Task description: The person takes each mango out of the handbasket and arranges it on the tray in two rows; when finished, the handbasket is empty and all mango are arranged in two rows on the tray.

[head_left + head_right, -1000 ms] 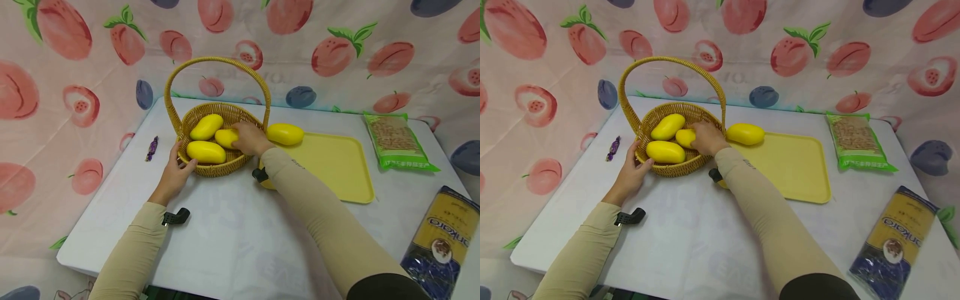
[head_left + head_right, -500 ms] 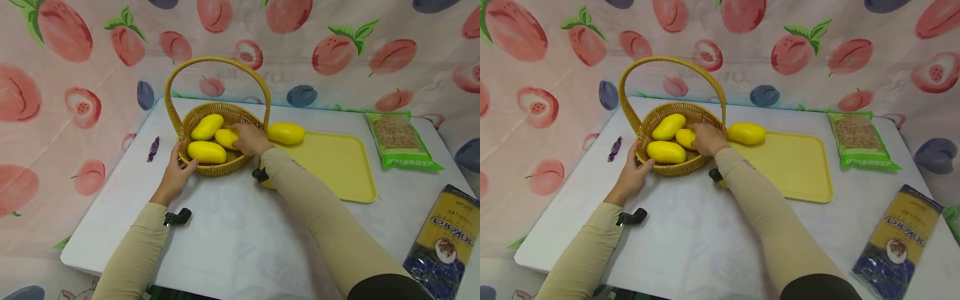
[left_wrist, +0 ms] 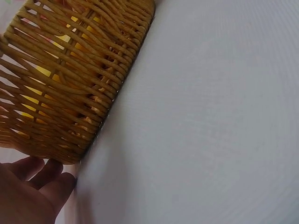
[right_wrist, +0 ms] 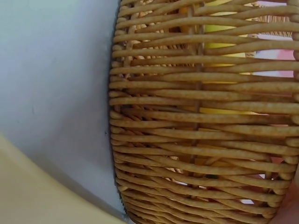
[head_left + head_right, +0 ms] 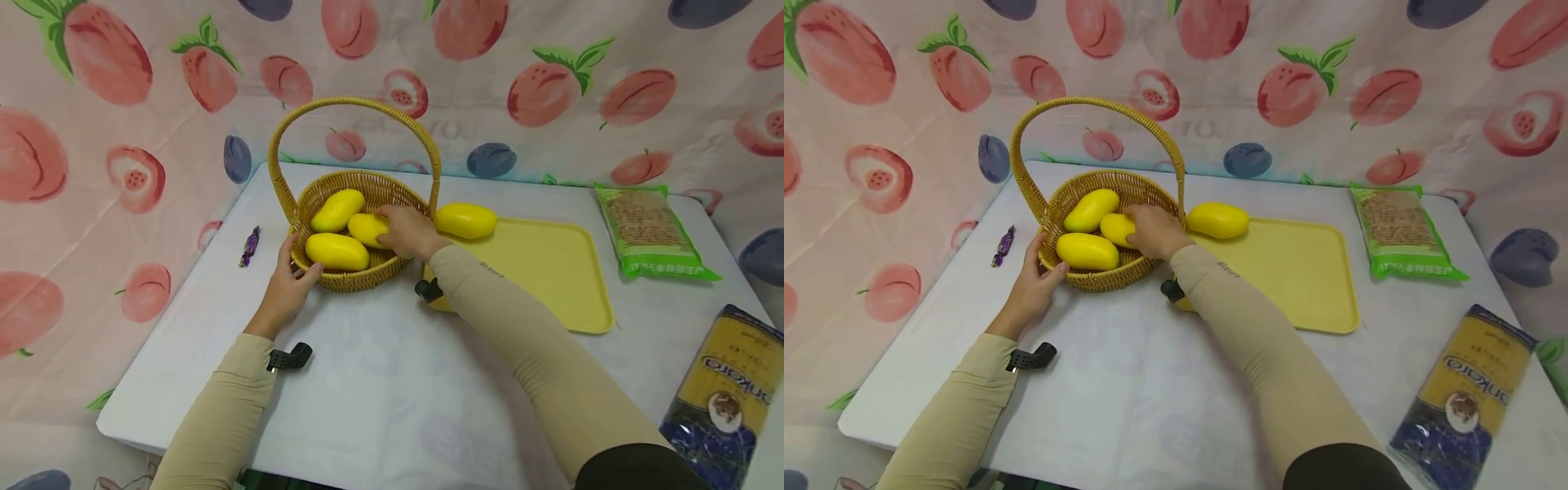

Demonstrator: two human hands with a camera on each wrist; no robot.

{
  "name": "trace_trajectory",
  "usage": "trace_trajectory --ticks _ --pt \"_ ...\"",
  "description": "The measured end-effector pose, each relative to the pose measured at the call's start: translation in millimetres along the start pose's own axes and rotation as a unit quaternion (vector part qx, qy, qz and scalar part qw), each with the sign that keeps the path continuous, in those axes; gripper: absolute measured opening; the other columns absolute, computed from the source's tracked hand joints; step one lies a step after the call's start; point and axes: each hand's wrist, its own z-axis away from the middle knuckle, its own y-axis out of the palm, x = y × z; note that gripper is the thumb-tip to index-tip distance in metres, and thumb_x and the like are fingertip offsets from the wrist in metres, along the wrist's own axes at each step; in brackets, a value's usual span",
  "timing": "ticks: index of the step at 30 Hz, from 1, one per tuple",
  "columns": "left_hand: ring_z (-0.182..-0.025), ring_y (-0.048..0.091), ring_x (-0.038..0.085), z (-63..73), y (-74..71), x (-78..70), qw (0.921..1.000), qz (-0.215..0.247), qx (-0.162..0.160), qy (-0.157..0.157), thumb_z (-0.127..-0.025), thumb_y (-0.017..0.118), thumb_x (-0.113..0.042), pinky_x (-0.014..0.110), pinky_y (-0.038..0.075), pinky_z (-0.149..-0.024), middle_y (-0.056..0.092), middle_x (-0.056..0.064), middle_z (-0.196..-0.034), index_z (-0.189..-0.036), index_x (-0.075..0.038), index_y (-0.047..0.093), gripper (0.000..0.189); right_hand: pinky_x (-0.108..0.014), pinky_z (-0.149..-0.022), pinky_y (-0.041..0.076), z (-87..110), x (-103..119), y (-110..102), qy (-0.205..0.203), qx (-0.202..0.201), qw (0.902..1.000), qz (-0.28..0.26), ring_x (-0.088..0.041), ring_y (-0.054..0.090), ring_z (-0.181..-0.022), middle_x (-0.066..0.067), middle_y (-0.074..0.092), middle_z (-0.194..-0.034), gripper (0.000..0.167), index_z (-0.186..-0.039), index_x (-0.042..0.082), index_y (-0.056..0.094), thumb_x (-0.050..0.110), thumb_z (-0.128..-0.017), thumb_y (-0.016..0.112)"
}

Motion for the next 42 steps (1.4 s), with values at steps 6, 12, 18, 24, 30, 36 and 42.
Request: trace_trajectory --ticks 6,12,18,24,30,36,42 --pt "-0.143 0.03 0.039 0.7 -0.4 0.4 1.0 -0.005 0.002 -0.004 -0.102 0.055 -0.043 0.052 0.028 -0.116 0.012 0.017 -0.164 -0.161 -0.03 0.004 0.079 -0.038 -0.117 0.029 3.3 -1 2 -0.022 -0.036 0.999 -0.016 -0.027 0.039 -0.14 -0.009 0.048 -0.149 0.052 -0.147 0.007 0.048 0.027 -0.101 0.062" --pt "-0.144 0.03 0.038 0.4 -0.4 -1.0 1.0 -0.003 0.003 -0.001 -0.102 0.055 -0.042 0.051 0.029 -0.116 0.013 0.017 -0.164 -0.161 -0.03 0.003 0.079 -0.035 -0.118 0.026 8.5 -1 0 -0.064 -0.078 0.9944 -0.033 -0.027 0.039 -0.14 -0.01 0.048 -0.149 0.05 -0.143 0.004 0.052 0.026 -0.1 0.063" --pt "-0.143 0.031 0.038 -2.3 0.7 -0.7 0.9999 -0.001 0.006 0.009 -0.102 0.055 -0.041 0.051 0.03 -0.115 0.014 0.018 -0.164 -0.161 -0.029 0.002 0.08 -0.033 -0.118 0.025 19.4 2 -9 -0.087 -0.1 0.9905 -0.037 -0.027 0.039 -0.14 -0.009 0.048 -0.15 0.049 -0.142 0.004 0.054 0.025 -0.098 0.066" --pt "-0.143 0.031 0.038 -2.2 0.0 1.3 1.0 -0.006 0.007 0.003 -0.101 0.055 -0.045 0.051 0.03 -0.115 0.014 0.017 -0.164 -0.161 -0.03 0.002 0.081 -0.033 -0.117 0.027 32.0 4 -19 -0.117 -0.112 0.986 -0.041 -0.027 0.042 -0.138 -0.01 0.051 -0.147 0.048 -0.138 0.003 0.057 0.024 -0.097 0.067" --pt "-0.144 0.029 0.037 -0.5 -1.2 0.9 0.9999 -0.008 0.007 -0.002 -0.101 0.055 -0.047 0.051 0.027 -0.116 0.01 0.015 -0.165 -0.161 -0.031 0.001 0.082 -0.036 -0.116 0.031 47.2 1 -28 -0.145 -0.122 0.9808 -0.047 -0.028 0.044 -0.136 -0.011 0.052 -0.146 0.047 -0.137 0.002 0.058 0.023 -0.096 0.069" --pt "-0.144 0.029 0.038 2.0 -1.1 0.2 1.0 -0.001 0.008 0.002 -0.101 0.055 -0.044 0.051 0.027 -0.117 0.01 0.016 -0.165 -0.161 -0.031 0.001 0.081 -0.041 -0.115 0.033 64.0 -6 -32 -0.153 -0.122 0.9801 -0.036 -0.03 0.046 -0.135 -0.012 0.053 -0.145 0.047 -0.136 0.001 0.057 0.023 -0.096 0.069" --pt "-0.144 0.03 0.039 1.2 -1.0 -0.7 0.9999 0.001 0.007 0.009 -0.102 0.055 -0.042 0.052 0.028 -0.116 0.011 0.016 -0.165 -0.161 -0.03 0.002 0.08 -0.044 -0.113 0.034 82.6 -13 -35 -0.159 -0.133 0.9779 -0.025 -0.033 0.048 -0.132 -0.015 0.055 -0.142 0.047 -0.134 -0.001 0.059 0.021 -0.094 0.071"
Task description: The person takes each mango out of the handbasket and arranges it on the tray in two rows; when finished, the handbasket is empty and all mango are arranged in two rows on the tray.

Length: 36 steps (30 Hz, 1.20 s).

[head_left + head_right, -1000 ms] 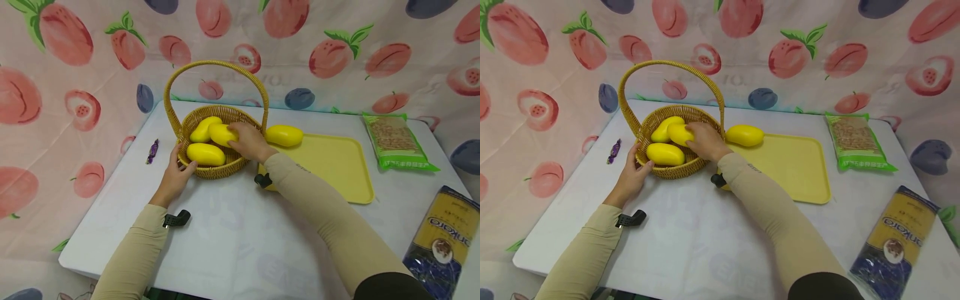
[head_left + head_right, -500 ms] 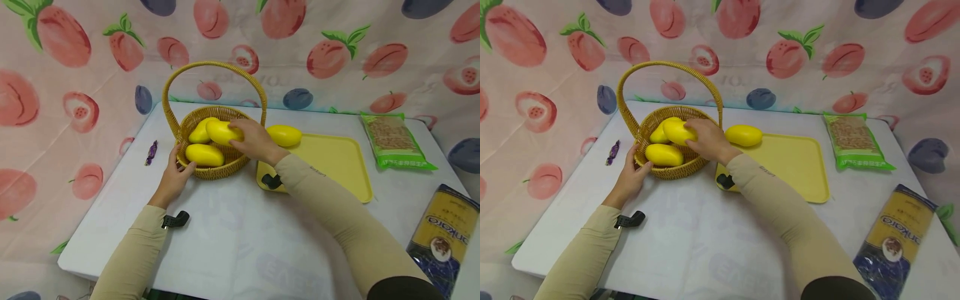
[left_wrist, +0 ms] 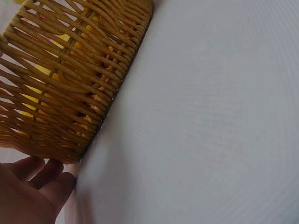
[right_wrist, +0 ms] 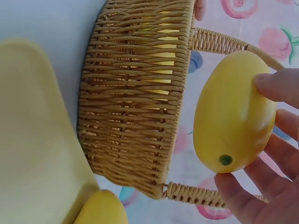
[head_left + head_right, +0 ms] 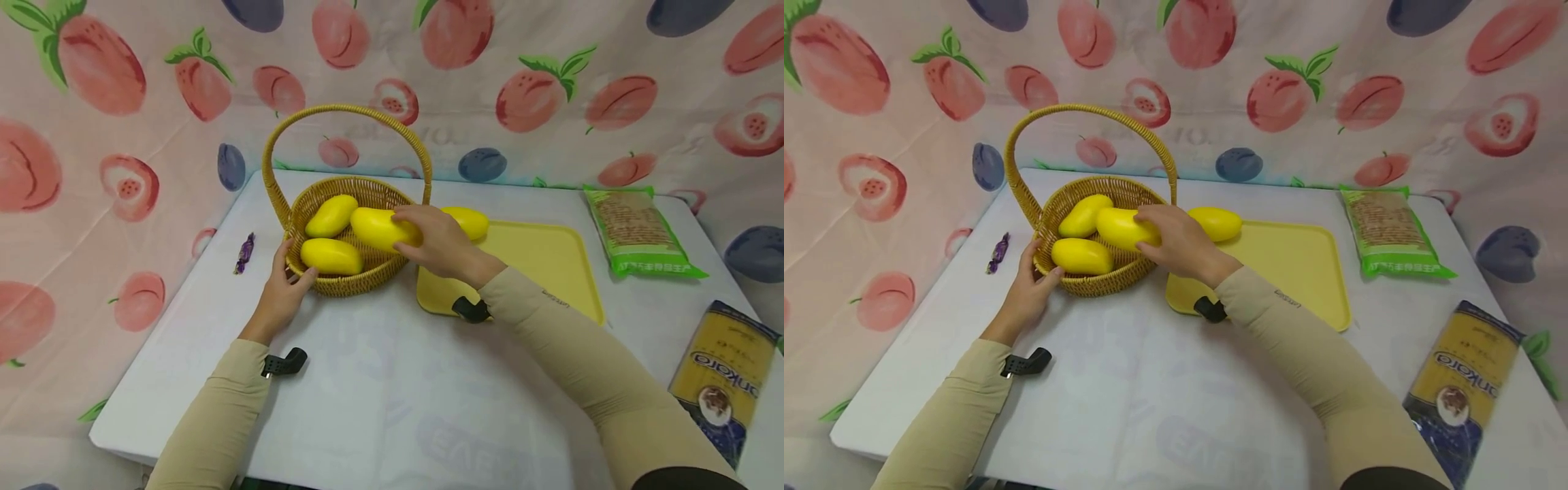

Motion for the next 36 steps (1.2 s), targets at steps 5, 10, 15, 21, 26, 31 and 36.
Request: trace_trajectory --ticks 5,10,15,21,26,31,36 --pt "-0.143 0.031 0.038 0.0 0.0 -1.0 1.0 0.007 -0.002 0.003 -0.102 0.055 -0.041 0.051 0.029 -0.116 0.012 0.016 -0.165 -0.161 -0.03 0.003 0.08 -0.044 -0.112 0.036 12.4 -2 -5 -0.011 -0.006 0.9999 0.004 -0.034 0.05 -0.129 -0.017 0.058 -0.138 0.047 -0.131 -0.003 0.061 0.019 -0.092 0.074" --pt "-0.144 0.029 0.037 -0.6 0.4 -0.8 0.9999 0.011 0.0 0.001 -0.102 0.056 -0.039 0.05 0.028 -0.116 0.011 0.016 -0.165 -0.161 -0.03 0.002 0.08 -0.045 -0.111 0.037 23.6 -6 -9 -0.009 -0.001 0.9999 0.009 -0.034 0.05 -0.129 -0.017 0.057 -0.14 0.046 -0.13 -0.003 0.062 0.019 -0.092 0.075" --pt "-0.144 0.029 0.037 -0.8 0.3 -0.5 0.9999 0.013 0.001 -0.002 -0.102 0.056 -0.038 0.05 0.028 -0.116 0.012 0.016 -0.165 -0.161 -0.03 0.002 0.08 -0.046 -0.111 0.038 34.4 -11 -11 -0.01 -0.001 0.9999 0.014 -0.036 0.051 -0.128 -0.019 0.057 -0.138 0.045 -0.128 -0.004 0.062 0.017 -0.091 0.075" --pt "-0.144 0.029 0.037 -0.5 0.2 -0.2 0.9999 0.01 0.001 -0.004 -0.102 0.056 -0.039 0.05 0.028 -0.116 0.011 0.015 -0.165 -0.161 -0.031 0.002 0.08 -0.049 -0.108 0.04 49.7 -18 -13 -0.013 -0.005 0.9996 0.025 -0.038 0.052 -0.126 -0.02 0.059 -0.136 0.043 -0.126 -0.004 0.064 0.017 -0.09 0.076" --pt "-0.143 0.03 0.038 -0.1 0.3 -1.1 1.0 0.008 -0.001 -0.003 -0.101 0.056 -0.041 0.051 0.029 -0.116 0.012 0.015 -0.165 -0.161 -0.031 0.002 0.081 -0.051 -0.105 0.042 64.0 -27 -13 -0.009 -0.005 0.9996 0.027 -0.04 0.055 -0.122 -0.022 0.06 -0.132 0.041 -0.123 -0.006 0.064 0.014 -0.089 0.076" --pt "-0.143 0.031 0.038 -1.2 -0.4 0.3 0.9999 0.011 -0.001 -0.005 -0.101 0.056 -0.041 0.051 0.03 -0.115 0.012 0.016 -0.165 -0.161 -0.031 0.002 0.081 -0.051 -0.106 0.042 75.3 -34 -13 0.007 0.002 0.9996 0.026 -0.039 0.054 -0.123 -0.022 0.06 -0.133 0.042 -0.123 -0.006 0.064 0.014 -0.089 0.077" --pt "-0.144 0.03 0.038 -2.0 -0.6 2.6 0.9998 0.016 0.006 -0.005 -0.102 0.056 -0.039 0.051 0.03 -0.115 0.013 0.017 -0.164 -0.161 -0.031 0.001 0.081 -0.051 -0.107 0.041 83.5 -39 -12 0.015 0.001 0.9995 0.03 -0.039 0.054 -0.123 -0.021 0.06 -0.133 0.042 -0.124 -0.006 0.063 0.014 -0.089 0.077"
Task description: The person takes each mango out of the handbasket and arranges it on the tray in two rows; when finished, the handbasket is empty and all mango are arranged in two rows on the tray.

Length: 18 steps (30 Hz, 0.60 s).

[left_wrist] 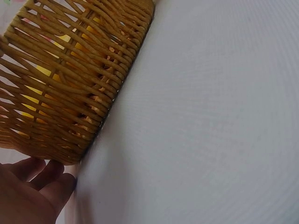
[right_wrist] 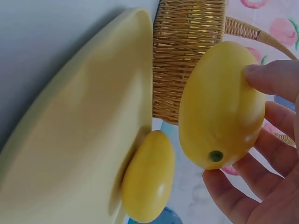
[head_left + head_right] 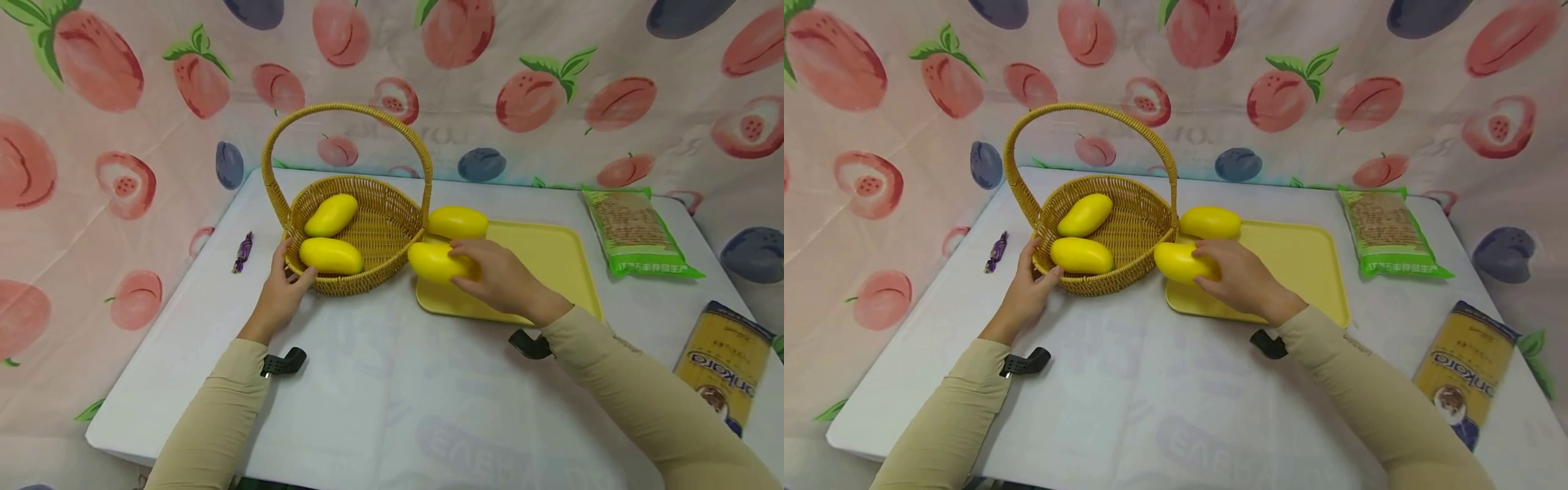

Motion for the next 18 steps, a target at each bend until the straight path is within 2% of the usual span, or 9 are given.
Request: trace_trajectory --ticks 10,18 --pt "-0.144 0.028 0.039 -1.3 0.5 -0.3 1.0 0.006 0.004 -0.004 -0.102 0.056 -0.036 0.051 0.029 -0.115 0.011 0.017 -0.164 -0.161 -0.03 0.0 0.081 -0.054 -0.104 0.043 12.0 -7 4 0.003 -0.01 0.9999 0.007 -0.04 0.057 -0.119 -0.022 0.062 -0.129 0.04 -0.121 -0.006 0.065 0.012 -0.088 0.078" --pt "-0.144 0.029 0.038 2.2 1.3 -3.6 1.0 0.0 -0.002 0.003 -0.101 0.056 -0.041 0.051 0.03 -0.115 0.011 0.017 -0.164 -0.161 -0.03 0.001 0.082 -0.054 -0.103 0.044 18.3 -14 10 0.005 -0.01 0.9999 -0.004 -0.04 0.058 -0.118 -0.022 0.063 -0.128 0.04 -0.12 -0.006 0.065 0.012 -0.086 0.079"
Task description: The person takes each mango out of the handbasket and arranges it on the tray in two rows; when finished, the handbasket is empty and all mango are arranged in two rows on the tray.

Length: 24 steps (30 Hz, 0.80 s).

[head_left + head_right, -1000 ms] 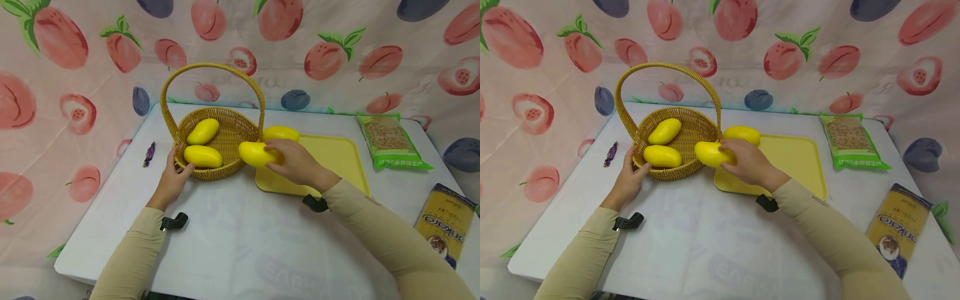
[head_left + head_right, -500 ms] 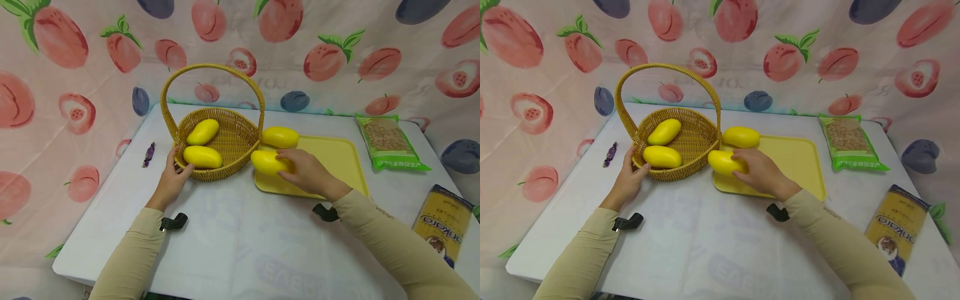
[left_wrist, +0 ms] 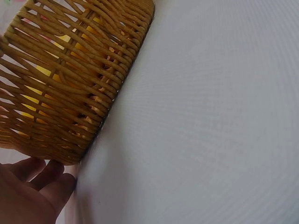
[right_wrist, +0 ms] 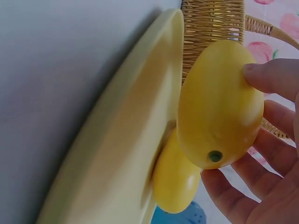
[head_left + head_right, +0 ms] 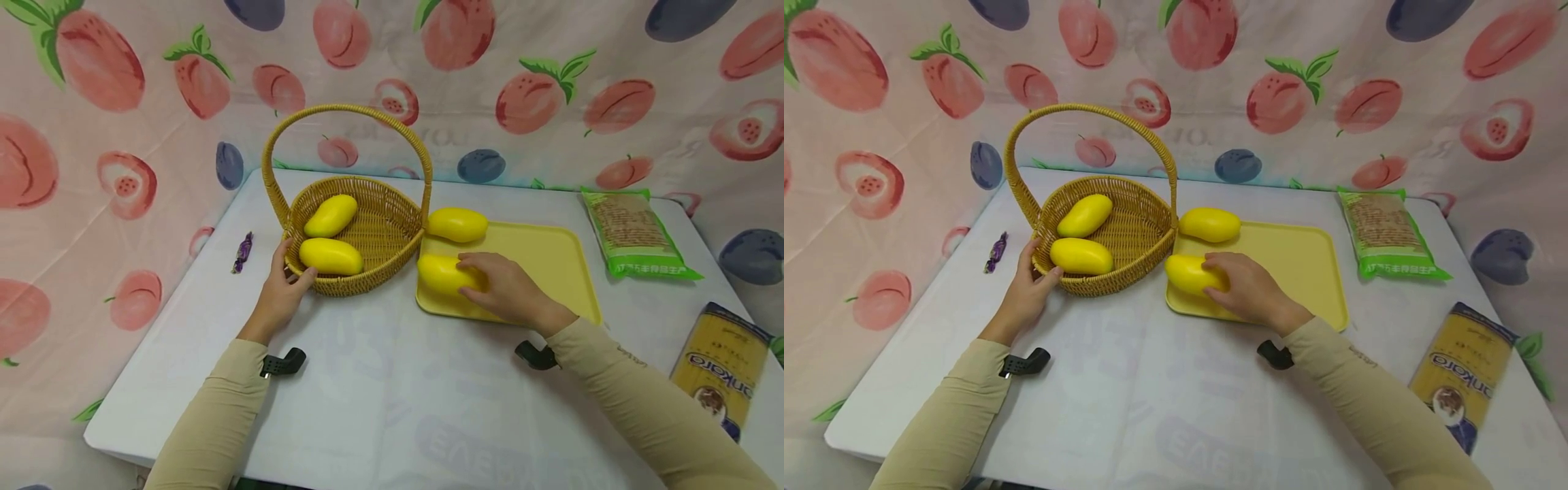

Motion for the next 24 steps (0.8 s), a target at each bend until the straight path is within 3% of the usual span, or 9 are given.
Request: trace_trajectory --ticks 24 --pt "-0.145 0.028 0.038 -0.2 -0.3 0.6 1.0 -0.003 -0.002 0.0 -0.102 0.056 -0.039 0.051 0.029 -0.116 0.01 0.016 -0.165 -0.161 -0.029 0.001 0.081 -0.055 -0.106 0.041 10.2 -9.7 10.7 0.036 0.047 0.9982 0.003 -0.04 0.055 -0.122 -0.021 0.061 -0.131 0.042 -0.122 -0.004 0.064 0.013 -0.087 0.078"
